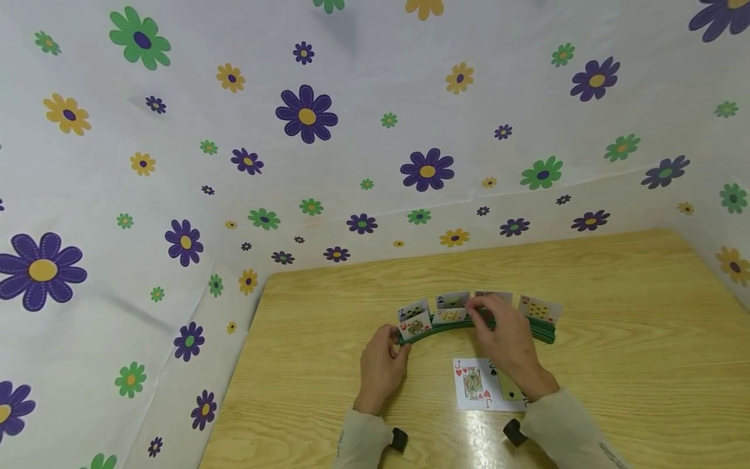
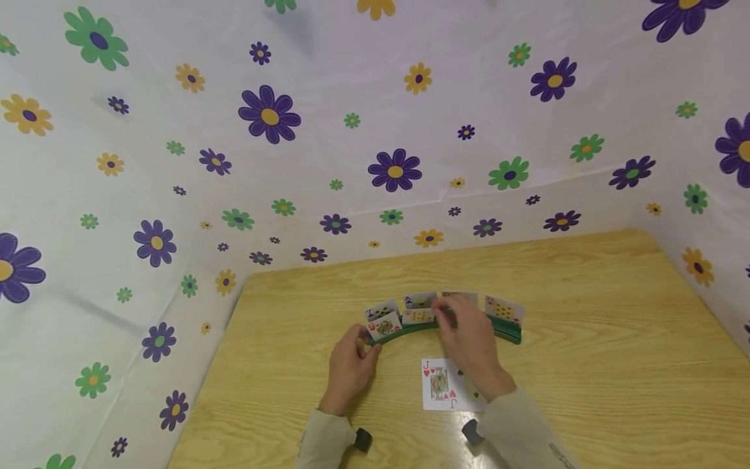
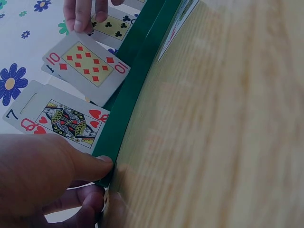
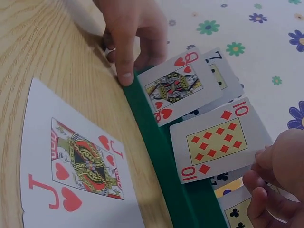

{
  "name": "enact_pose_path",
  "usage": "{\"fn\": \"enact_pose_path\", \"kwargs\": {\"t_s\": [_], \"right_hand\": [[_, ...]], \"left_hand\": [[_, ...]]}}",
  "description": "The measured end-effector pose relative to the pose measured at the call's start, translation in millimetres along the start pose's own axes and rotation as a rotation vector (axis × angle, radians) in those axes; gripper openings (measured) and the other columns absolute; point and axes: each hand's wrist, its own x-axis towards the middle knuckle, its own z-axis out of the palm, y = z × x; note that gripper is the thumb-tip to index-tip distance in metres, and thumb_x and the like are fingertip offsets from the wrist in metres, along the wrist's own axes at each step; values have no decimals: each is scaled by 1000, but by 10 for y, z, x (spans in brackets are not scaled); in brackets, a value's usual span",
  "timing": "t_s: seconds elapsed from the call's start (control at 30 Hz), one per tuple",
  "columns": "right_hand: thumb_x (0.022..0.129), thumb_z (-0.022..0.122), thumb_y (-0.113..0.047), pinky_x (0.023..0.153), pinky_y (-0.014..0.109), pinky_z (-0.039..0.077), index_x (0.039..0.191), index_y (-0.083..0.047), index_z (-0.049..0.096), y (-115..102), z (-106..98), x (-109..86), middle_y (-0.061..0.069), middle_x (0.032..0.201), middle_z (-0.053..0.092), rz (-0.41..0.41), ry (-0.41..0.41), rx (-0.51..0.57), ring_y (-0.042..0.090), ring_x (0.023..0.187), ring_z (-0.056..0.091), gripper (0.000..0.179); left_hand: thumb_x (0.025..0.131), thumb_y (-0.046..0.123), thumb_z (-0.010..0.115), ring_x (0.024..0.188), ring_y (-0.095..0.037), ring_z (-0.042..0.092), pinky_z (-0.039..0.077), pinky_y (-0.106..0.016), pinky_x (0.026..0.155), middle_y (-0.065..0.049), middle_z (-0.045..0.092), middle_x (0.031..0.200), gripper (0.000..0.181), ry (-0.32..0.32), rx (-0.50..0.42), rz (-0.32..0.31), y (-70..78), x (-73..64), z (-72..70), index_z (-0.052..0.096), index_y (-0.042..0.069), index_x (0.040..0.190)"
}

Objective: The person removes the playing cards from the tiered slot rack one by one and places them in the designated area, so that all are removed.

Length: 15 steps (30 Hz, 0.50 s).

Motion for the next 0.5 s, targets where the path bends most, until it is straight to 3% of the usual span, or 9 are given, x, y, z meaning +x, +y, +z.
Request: {"fn": "enact_pose_path", "kwargs": {"t_s": [0.1,0.33,0.5], "right_hand": [[98,77,2,73,39,61,109,-5,78,-3,-50,-10,14,113,80,-13,17,9,25,88,74,13],[97,78,3,64,23,54,110,-6,79,-41,-186,-34,13,116,80,2,30,32,25,86,73,16],[98,76,2,64,21,53,113,-6,79,-39,-249,-75,12,113,81,44,12,44,16,86,70,17]], "left_hand": [[98,14,82,67,-1,48,39,-23,63,-3,71,97,27,0,1,-1,-4,-3,8,70,7,120],[98,15,81,69,-1,49,40,-23,64,-3,71,98,28,-6,-5,-8,-11,10,9,70,7,122],[98,14,81,68,0,49,40,-23,63,-3,71,98,27,-5,-10,-10,-13,4,14,70,7,122]]}}
